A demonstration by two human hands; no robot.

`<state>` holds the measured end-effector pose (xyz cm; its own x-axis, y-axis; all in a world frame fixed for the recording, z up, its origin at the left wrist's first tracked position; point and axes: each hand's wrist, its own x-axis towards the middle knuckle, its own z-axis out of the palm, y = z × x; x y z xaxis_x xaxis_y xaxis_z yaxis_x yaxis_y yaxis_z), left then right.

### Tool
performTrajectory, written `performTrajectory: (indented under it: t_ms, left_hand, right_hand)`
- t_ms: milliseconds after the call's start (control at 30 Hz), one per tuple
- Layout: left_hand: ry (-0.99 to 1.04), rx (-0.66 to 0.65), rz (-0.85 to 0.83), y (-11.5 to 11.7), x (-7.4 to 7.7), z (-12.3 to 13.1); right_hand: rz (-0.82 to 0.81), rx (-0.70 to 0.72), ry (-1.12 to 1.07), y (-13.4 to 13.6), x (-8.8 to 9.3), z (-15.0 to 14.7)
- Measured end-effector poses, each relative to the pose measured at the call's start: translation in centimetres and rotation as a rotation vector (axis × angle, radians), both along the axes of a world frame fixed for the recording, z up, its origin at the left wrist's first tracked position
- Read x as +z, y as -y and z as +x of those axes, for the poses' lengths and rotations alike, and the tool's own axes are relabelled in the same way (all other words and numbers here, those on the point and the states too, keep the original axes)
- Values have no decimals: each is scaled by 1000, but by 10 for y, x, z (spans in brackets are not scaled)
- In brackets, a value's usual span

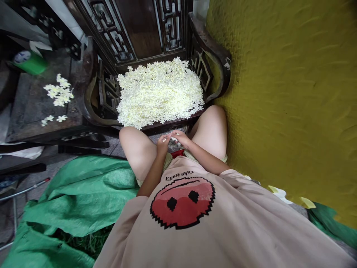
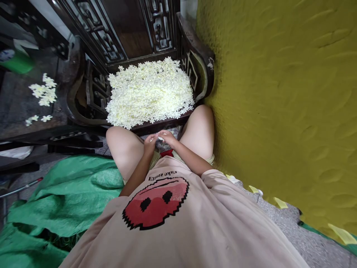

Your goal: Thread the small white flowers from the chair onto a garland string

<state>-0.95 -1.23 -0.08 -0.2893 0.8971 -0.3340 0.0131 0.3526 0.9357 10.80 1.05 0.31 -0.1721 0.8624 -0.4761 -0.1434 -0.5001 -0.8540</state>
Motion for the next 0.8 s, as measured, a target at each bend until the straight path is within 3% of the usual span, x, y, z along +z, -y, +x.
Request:
performTrajectory:
  t_ms: [100, 233, 533, 667, 800]
  left_hand:
    - [123, 19, 3, 0, -2, 0]
    - [247, 9, -112, 0, -3, -3]
    - [154, 89, 29, 0, 3, 0]
    - [220, 72, -33, -3, 1, -1]
    - [307, 63, -90, -6, -3, -3]
  right_hand:
    - [-17, -2, -24, 0, 0, 1]
    - [-51, 4, -93, -2, 1, 4]
    - [-157, -10, -164, -4, 6, 5]
    - [-210, -49, -207, -5, 6, 5]
    - [-208, 9, -229, -4, 4, 4]
